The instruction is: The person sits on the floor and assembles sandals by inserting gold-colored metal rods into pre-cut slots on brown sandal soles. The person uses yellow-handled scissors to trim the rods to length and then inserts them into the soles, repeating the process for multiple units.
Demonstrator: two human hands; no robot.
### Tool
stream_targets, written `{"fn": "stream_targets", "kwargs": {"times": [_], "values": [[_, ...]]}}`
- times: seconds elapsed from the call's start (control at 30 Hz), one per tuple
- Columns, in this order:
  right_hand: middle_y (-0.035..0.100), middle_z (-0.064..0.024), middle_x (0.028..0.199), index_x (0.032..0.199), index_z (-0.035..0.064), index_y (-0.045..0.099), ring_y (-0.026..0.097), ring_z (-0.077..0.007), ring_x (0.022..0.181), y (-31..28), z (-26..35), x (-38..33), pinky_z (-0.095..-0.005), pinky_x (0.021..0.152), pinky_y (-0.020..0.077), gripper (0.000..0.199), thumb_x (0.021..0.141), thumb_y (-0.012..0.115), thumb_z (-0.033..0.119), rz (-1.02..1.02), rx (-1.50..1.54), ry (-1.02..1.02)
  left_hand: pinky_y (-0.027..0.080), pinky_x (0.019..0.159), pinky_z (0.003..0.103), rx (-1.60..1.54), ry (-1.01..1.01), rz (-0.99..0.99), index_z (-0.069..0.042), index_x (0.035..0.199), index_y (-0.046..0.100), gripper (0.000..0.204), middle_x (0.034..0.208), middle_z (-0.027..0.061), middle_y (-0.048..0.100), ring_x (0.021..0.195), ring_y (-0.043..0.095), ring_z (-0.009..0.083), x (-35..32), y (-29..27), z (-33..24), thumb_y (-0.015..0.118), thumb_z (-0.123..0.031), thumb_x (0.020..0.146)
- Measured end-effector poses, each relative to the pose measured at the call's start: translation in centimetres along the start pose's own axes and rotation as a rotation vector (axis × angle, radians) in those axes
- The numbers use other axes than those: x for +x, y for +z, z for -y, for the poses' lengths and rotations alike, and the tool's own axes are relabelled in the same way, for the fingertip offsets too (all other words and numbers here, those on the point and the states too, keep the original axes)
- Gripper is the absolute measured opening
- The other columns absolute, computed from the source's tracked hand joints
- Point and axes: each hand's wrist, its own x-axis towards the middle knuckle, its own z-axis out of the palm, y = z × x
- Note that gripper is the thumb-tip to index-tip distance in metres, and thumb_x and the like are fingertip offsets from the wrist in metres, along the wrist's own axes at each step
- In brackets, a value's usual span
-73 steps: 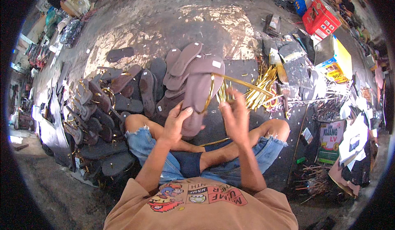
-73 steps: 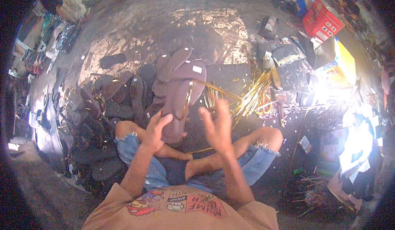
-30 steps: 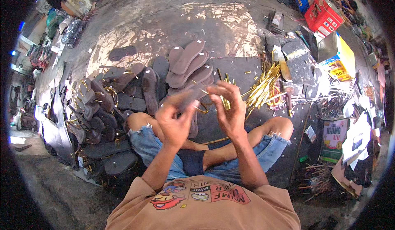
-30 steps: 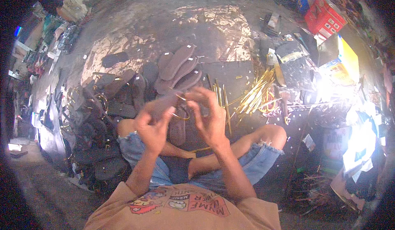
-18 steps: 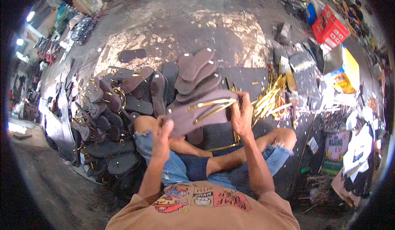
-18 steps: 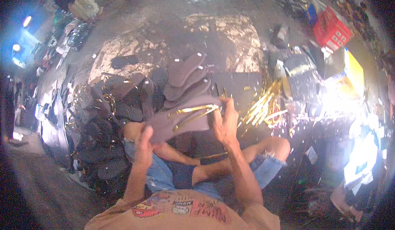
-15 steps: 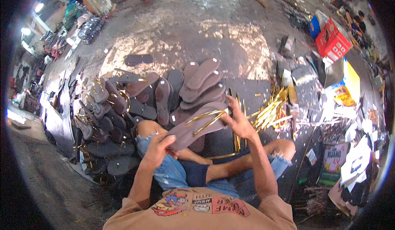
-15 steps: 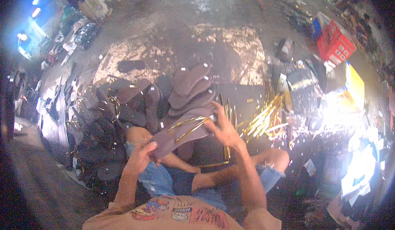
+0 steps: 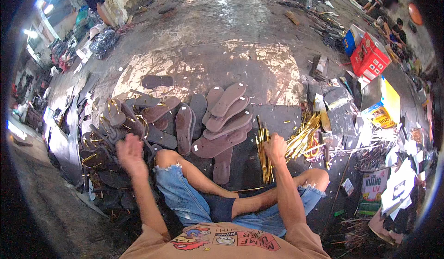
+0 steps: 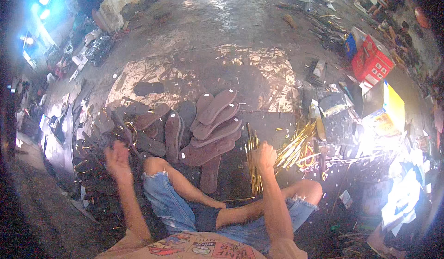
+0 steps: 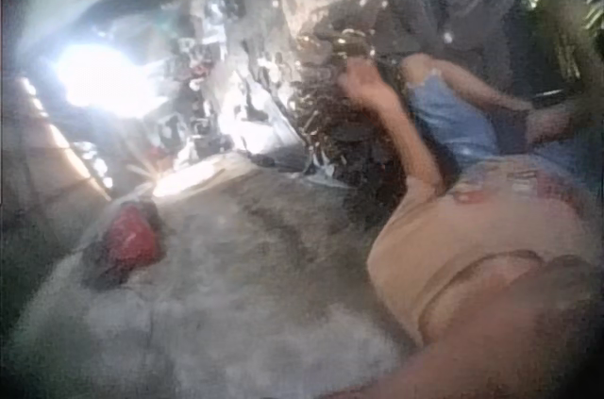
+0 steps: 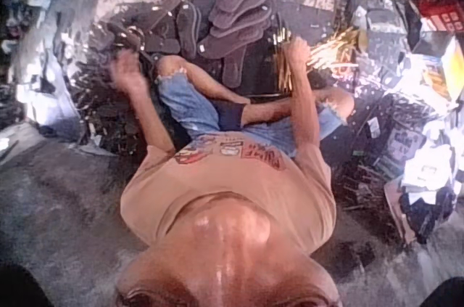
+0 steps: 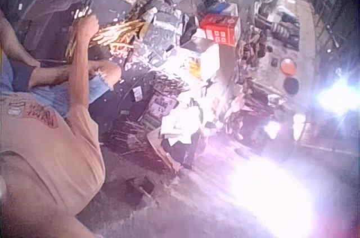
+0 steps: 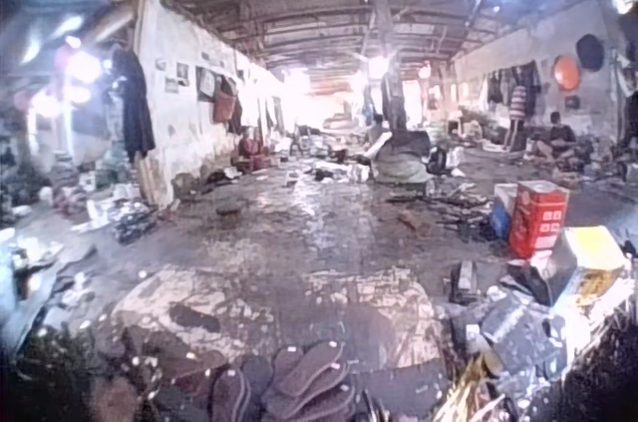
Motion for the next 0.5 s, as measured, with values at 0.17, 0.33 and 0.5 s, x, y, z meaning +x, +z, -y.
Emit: {"fn": "stream_targets", "kwargs": {"times": [0.17,0.33,0.5], "values": [[0.077,-0.0259,0.094,0.099,0.0033,0.082,0.077,-0.0457,0.090,-1.3,0.2,0.4,-0.0561,0.089,0.0603,0.029,0.079,0.068,0.019,-0.113,0.115,-0.097,0.038,0.122,0.055,0.842,0.408,0.883,-0.017,0.154,0.055,0.078,0.159,0.0158,0.050,0.149,0.046,0.0379,-6.8,9.9,14.1,0.089,-0.023,0.084],[0.078,-0.0188,0.084,0.101,0.0004,0.081,0.077,-0.0326,0.080,-2.2,-3.2,1.2,-0.0451,0.074,0.0578,0.034,0.092,0.076,0.033,-0.137,0.361,0.143,0.026,0.120,0.072,1.467,0.667,1.001,-0.035,0.165,0.042,0.095,0.175,0.0208,0.021,0.158,0.021,0.0516,-12.2,9.9,19.9,0.088,-0.031,0.082],[0.079,-0.0121,0.089,0.116,-0.0043,0.074,0.074,-0.0181,0.081,-8.2,-1.5,0.6,-0.0348,0.075,0.0584,0.031,0.093,0.082,0.016,-0.101,0.792,0.046,0.028,0.118,0.071,1.736,0.386,0.934,-0.031,0.163,0.045,0.088,0.174,0.0167,0.022,0.157,0.022,0.0472,-17.7,8.8,16.2,0.086,-0.034,0.086]]}}
